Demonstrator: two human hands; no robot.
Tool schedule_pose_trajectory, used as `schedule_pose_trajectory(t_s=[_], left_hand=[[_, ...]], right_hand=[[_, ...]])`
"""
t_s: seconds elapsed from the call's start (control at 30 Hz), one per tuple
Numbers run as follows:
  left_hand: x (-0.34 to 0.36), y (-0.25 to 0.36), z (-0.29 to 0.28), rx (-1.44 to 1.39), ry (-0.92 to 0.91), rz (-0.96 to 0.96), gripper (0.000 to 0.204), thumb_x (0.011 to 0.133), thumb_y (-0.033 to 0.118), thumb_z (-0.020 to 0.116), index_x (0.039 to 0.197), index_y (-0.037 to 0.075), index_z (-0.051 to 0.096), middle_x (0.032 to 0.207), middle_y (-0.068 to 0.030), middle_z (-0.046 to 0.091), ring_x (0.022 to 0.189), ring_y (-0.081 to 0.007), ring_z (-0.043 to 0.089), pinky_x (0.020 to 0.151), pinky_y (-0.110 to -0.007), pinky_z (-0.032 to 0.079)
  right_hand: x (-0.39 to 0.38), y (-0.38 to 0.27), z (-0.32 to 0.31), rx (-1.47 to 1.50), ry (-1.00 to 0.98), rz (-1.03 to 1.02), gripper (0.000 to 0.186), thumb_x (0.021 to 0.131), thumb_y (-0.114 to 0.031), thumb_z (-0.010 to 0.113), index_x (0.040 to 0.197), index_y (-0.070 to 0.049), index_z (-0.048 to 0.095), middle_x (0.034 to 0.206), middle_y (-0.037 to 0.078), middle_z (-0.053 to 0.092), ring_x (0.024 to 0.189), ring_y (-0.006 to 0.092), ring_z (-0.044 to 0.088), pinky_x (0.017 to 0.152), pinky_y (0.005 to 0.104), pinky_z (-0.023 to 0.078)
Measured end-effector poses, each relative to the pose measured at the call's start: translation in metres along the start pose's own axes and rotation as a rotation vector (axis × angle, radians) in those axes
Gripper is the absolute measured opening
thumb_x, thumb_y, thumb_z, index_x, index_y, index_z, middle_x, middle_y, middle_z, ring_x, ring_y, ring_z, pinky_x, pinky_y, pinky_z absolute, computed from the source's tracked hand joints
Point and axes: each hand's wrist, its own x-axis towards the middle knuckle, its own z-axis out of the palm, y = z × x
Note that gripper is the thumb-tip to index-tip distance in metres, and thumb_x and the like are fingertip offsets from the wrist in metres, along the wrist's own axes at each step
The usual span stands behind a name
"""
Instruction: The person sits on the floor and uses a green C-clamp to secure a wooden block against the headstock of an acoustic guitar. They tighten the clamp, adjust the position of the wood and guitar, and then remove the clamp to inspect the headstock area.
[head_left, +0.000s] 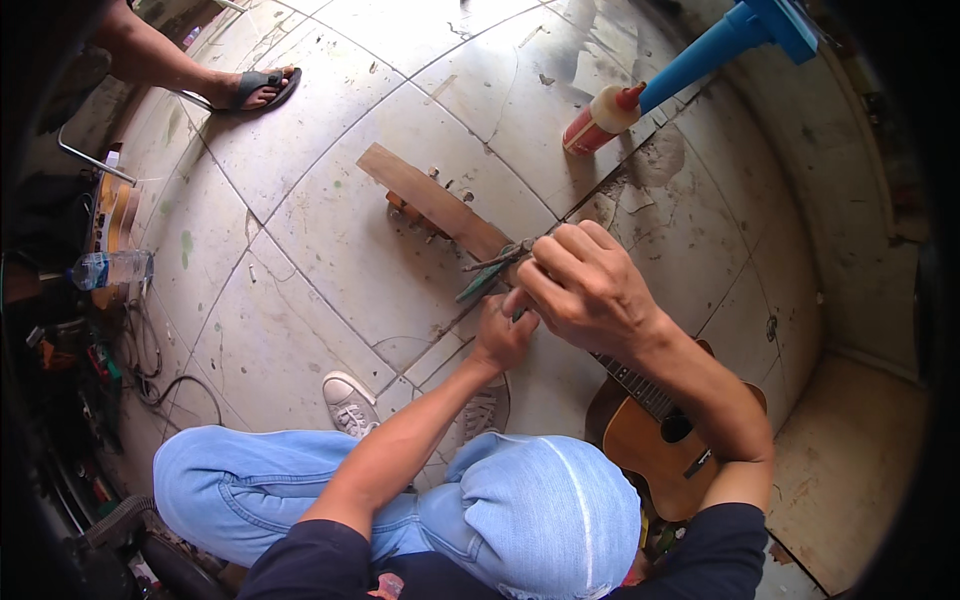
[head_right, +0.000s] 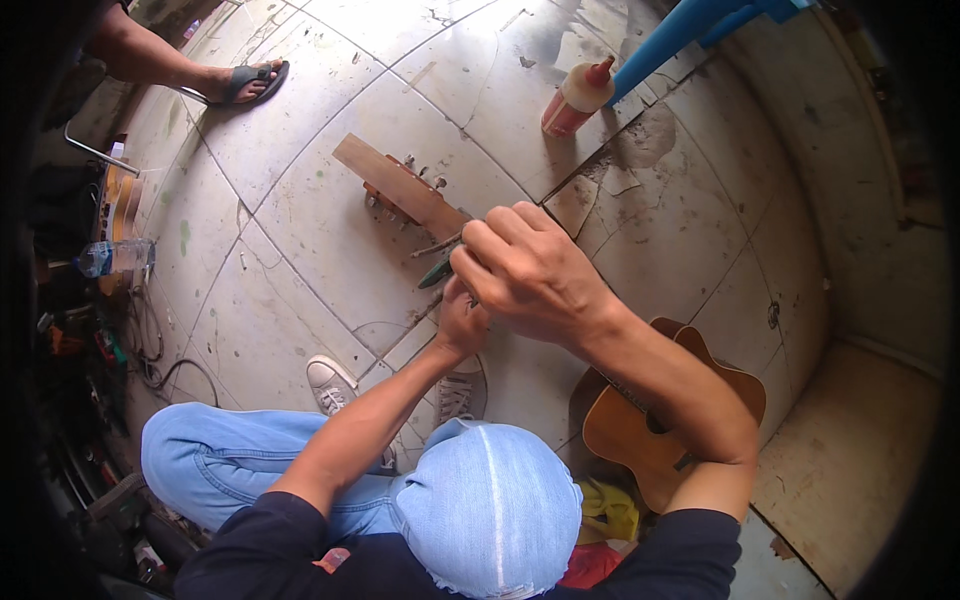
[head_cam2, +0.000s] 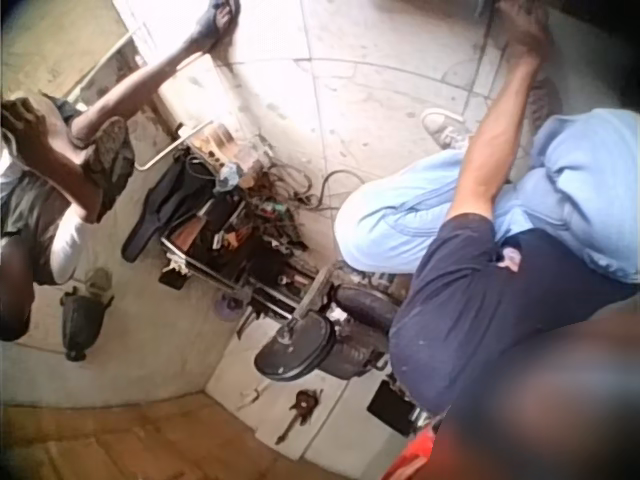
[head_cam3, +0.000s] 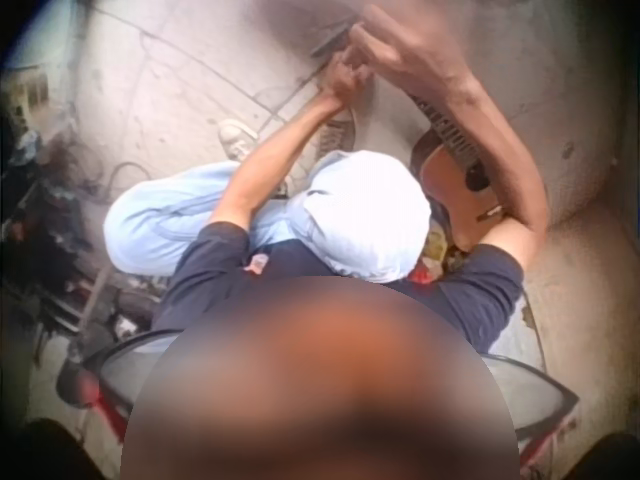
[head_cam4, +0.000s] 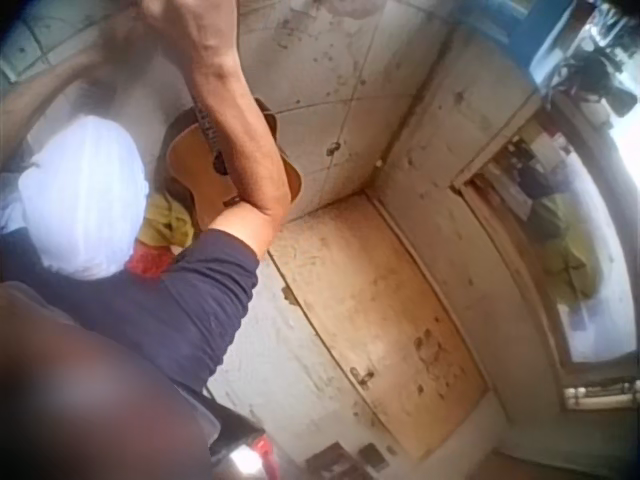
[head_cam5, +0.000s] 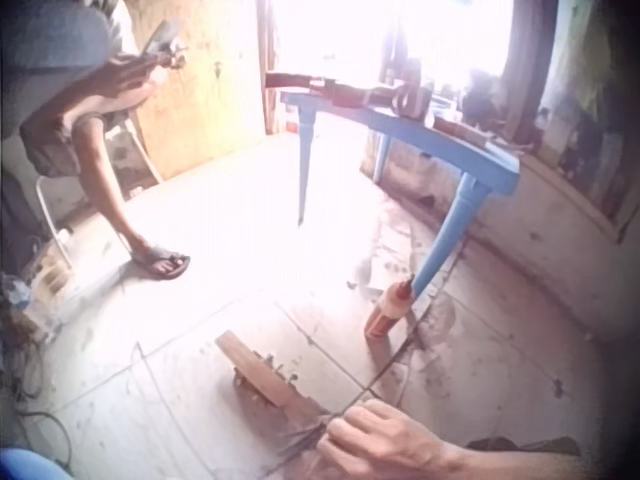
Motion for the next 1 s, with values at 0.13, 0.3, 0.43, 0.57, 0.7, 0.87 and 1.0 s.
schedule_pose_trajectory(t_s=[0.13,0.3,0.43,0.57,0.7,0.87,1.0], left_hand=[[0.0,0.004,0.001,0.016,0.032,-0.05,0.033,0.095,0.029,0.059,0.085,-0.001,0.066,0.069,-0.0221,0.061,0.07,-0.0349,0.069,0.063,-0.044,0.049],[-0.004,-0.004,-0.006,0.02,-0.085,-0.158,0.031,0.088,0.028,0.06,0.079,-0.002,0.061,0.065,-0.022,0.057,0.064,-0.0342,0.064,0.061,-0.044,0.047],[-0.001,-0.005,-0.015,0.086,-0.175,-0.178,0.029,0.08,0.025,0.061,0.072,-0.002,0.054,0.061,-0.0201,0.052,0.056,-0.0307,0.056,0.058,-0.042,0.044],[-0.001,-0.001,-0.015,0.082,-0.176,-0.2,0.03,0.078,0.024,0.063,0.069,-0.003,0.051,0.06,-0.0188,0.049,0.054,-0.026,0.053,0.057,-0.042,0.043],[0.0,-0.004,-0.017,0.087,-0.188,-0.207,0.031,0.077,0.023,0.065,0.069,-0.003,0.051,0.059,-0.0192,0.048,0.054,-0.0259,0.052,0.057,-0.041,0.042],[0.001,0.0,-0.016,0.097,-0.188,-0.209,0.031,0.077,0.023,0.064,0.068,-0.003,0.05,0.06,-0.0207,0.048,0.054,-0.0294,0.05,0.056,-0.041,0.041],[0.001,0.0,-0.016,0.11,-0.169,-0.199,0.03,0.077,0.023,0.063,0.069,-0.004,0.052,0.061,-0.0221,0.049,0.054,-0.0312,0.052,0.057,-0.042,0.042]], right_hand=[[0.009,-0.021,0.007,-0.093,-0.014,0.29,0.03,0.077,-0.029,0.077,0.069,-0.009,0.055,0.074,0.004,0.048,0.069,0.0203,0.054,0.066,0.0338,0.047],[0.012,-0.033,0.004,-0.079,0.006,0.49,0.028,0.08,-0.028,0.079,0.075,-0.008,0.06,0.075,0.005,0.052,0.066,0.0236,0.057,0.06,0.0354,0.05],[-0.008,0.004,-0.012,0.301,0.014,0.312,0.016,0.08,-0.008,0.078,0.091,-0.007,0.066,0.082,0.007,0.063,0.072,0.0264,0.063,0.065,0.0375,0.054],[-0.015,0.018,-0.02,0.388,-0.052,0.3,0.024,0.079,0.006,0.071,0.099,-0.005,0.065,0.086,0.01,0.069,0.082,0.0271,0.067,0.071,0.0381,0.055],[-0.018,0.026,-0.024,0.296,-0.068,0.239,0.027,0.074,0.009,0.069,0.098,-0.004,0.065,0.084,0.009,0.066,0.082,0.0275,0.065,0.072,0.0382,0.055],[-0.039,0.043,-0.047,0.202,-0.09,0.239,0.03,0.067,0.009,0.071,0.095,-0.001,0.067,0.082,0.009,0.063,0.081,0.0273,0.062,0.072,0.0382,0.054],[-0.031,0.015,-0.049,0.118,-0.148,0.36,0.024,0.07,-0.004,0.077,0.092,0.0,0.066,0.082,0.009,0.059,0.081,0.0278,0.06,0.076,0.0394,0.053]])
